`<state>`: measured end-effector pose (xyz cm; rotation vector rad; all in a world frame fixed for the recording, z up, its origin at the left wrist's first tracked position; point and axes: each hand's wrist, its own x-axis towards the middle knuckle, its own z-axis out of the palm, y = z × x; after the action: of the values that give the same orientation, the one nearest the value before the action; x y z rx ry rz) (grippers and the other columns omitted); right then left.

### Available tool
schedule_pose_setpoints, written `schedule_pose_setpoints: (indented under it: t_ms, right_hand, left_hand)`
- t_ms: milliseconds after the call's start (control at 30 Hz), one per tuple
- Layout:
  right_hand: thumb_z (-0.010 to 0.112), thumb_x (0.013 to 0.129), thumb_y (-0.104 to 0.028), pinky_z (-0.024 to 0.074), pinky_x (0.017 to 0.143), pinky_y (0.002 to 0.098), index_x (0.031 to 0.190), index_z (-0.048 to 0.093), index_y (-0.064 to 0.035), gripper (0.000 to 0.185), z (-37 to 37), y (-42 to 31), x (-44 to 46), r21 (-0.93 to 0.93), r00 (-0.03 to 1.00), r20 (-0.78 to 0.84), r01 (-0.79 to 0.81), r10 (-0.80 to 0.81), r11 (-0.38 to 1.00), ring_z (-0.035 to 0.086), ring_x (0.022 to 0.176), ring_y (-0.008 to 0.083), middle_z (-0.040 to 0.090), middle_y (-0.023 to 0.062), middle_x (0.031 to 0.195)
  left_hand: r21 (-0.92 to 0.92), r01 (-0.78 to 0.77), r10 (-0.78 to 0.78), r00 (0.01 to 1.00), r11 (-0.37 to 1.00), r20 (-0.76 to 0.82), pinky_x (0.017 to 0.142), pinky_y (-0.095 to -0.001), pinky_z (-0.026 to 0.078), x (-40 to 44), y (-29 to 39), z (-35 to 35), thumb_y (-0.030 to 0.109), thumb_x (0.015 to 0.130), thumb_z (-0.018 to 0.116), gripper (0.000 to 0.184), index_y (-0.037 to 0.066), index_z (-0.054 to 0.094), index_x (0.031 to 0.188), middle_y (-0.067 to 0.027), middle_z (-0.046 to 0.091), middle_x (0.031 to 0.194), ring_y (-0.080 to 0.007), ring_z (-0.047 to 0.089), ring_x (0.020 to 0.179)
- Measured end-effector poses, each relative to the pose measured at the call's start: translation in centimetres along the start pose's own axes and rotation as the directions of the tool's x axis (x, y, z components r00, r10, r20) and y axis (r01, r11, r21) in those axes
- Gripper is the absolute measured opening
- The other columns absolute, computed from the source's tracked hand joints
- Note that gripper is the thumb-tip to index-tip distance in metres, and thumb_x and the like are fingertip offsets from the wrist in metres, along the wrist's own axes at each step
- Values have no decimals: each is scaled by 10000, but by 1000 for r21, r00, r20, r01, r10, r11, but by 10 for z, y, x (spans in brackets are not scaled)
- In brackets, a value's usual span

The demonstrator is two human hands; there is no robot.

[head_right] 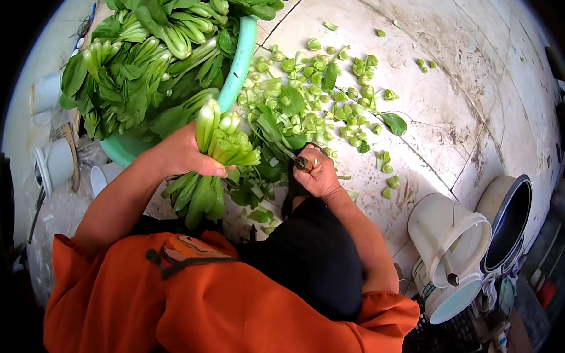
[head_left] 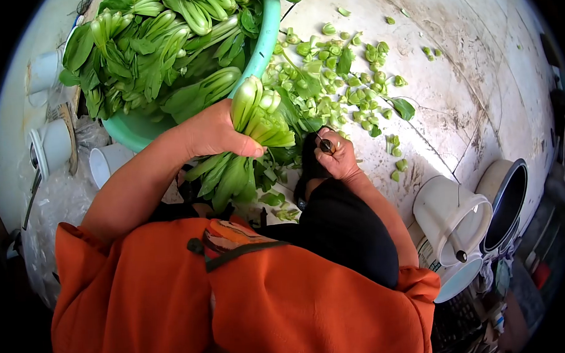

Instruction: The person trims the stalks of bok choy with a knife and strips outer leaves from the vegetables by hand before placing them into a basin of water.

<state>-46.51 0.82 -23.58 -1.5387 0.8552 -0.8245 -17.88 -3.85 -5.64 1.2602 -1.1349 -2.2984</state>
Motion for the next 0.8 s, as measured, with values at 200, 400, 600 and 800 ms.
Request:
schedule_pose_setpoints:
  t_ms: [200, 400, 600, 800]
  right_hand:
    - [656, 666, -179, 471, 637, 393, 761, 551, -74, 177, 0, -53, 37, -165, 995, 98, -19, 36, 986, 565, 713, 339, 547, 117, 731]
    - [670, 665, -227, 484, 645, 420, 777, 572, -107, 192, 7, -54, 35, -323, 973, 159, -111, 170, 940, 597, 748, 335, 583, 104, 780]
    - [671, 662, -236, 472, 629, 421, 770, 570, -108, 195, 8, -55, 35, -277, 979, 130, -118, 159, 954, 596, 722, 344, 587, 111, 779]
    - [655, 671, -193, 462, 647, 416, 733, 550, -87, 162, 10, -51, 33, -270, 960, 96, -229, 262, 935, 577, 709, 356, 572, 120, 754]
  left_hand:
    - [534, 148, 56, 936, 833, -347, 707, -307, 497, 20, -30, 14, 254, 657, 775, 369, -10, 635, 872, -84, 634, 774, -185, 599, 714]
    - [771, 387, -26, 900, 506, -435, 672, -391, 527, 34, -40, 23, 496, 636, 682, 535, -34, 649, 700, -185, 636, 690, -320, 639, 687]
    - [748, 462, -67, 867, 477, -493, 752, -405, 536, 35, -30, 28, 454, 656, 671, 512, -22, 661, 844, -206, 663, 821, -342, 657, 810]
    - [747, 483, -38, 850, 456, -526, 769, -412, 529, 32, -14, 34, 432, 651, 679, 533, -23, 651, 927, -199, 667, 831, -346, 655, 818]
